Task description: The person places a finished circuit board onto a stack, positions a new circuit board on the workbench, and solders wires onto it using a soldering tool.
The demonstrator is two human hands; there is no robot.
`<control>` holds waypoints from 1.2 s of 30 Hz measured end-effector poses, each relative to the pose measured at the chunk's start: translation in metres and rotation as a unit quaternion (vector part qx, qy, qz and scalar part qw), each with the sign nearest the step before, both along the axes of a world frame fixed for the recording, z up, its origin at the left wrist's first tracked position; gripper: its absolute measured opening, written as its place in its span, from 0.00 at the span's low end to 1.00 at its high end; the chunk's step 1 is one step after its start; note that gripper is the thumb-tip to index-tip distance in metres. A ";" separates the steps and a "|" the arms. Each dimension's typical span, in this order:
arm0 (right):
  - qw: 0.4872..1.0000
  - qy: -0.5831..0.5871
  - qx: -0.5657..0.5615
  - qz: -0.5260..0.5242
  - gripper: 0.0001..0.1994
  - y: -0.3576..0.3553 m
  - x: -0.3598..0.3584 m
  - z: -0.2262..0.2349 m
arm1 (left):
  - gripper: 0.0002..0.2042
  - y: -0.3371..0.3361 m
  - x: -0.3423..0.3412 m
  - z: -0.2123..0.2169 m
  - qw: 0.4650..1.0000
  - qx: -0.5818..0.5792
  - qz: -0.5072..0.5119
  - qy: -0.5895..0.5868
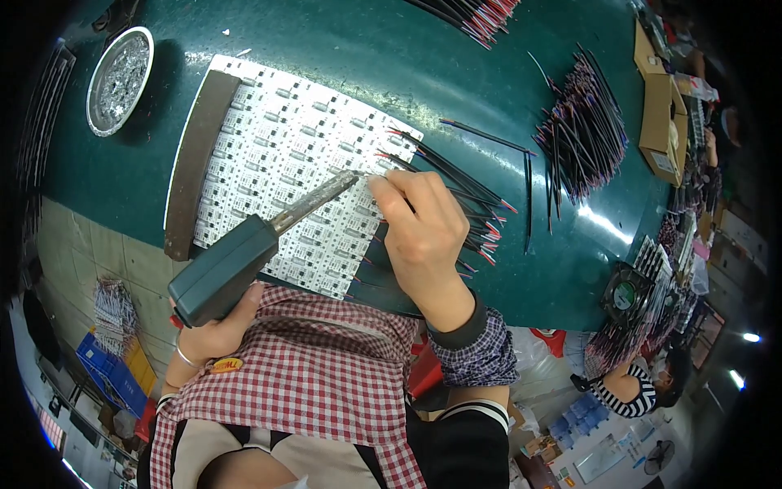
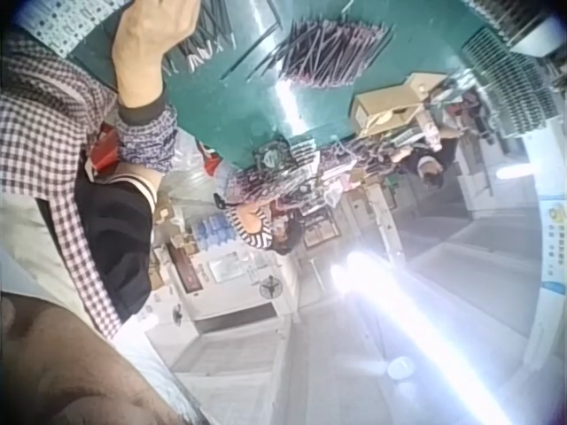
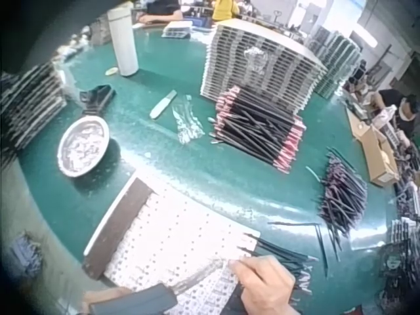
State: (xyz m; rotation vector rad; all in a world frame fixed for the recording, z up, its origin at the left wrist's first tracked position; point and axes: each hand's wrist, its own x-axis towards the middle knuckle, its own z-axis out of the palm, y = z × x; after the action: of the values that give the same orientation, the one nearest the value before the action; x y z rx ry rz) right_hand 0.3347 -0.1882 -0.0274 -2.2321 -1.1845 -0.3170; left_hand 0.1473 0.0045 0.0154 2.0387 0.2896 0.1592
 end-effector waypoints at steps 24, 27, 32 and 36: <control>0.998 -0.022 0.051 -0.012 0.27 -0.006 -0.016 0.025 | 0.13 -0.006 -0.025 -0.006 0.994 -0.062 0.090 0.024; 0.998 0.014 0.007 -0.065 0.33 -0.006 -0.032 0.022 | 0.14 -0.004 -0.028 -0.005 0.990 -0.077 0.106 0.058; 0.990 0.093 -0.091 -0.058 0.40 0.002 -0.034 0.012 | 0.14 -0.007 -0.028 -0.007 0.986 -0.107 0.118 0.055; 0.999 0.041 -0.003 -0.031 0.31 -0.005 -0.030 -0.004 | 0.14 -0.005 -0.033 -0.016 0.996 -0.057 0.071 0.024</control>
State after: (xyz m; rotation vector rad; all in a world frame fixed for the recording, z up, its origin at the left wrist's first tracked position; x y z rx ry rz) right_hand 0.3048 -0.1927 -0.0310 -2.2681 -1.0767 -0.2452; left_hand 0.1142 -0.0006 -0.0007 1.9106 0.4631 0.1780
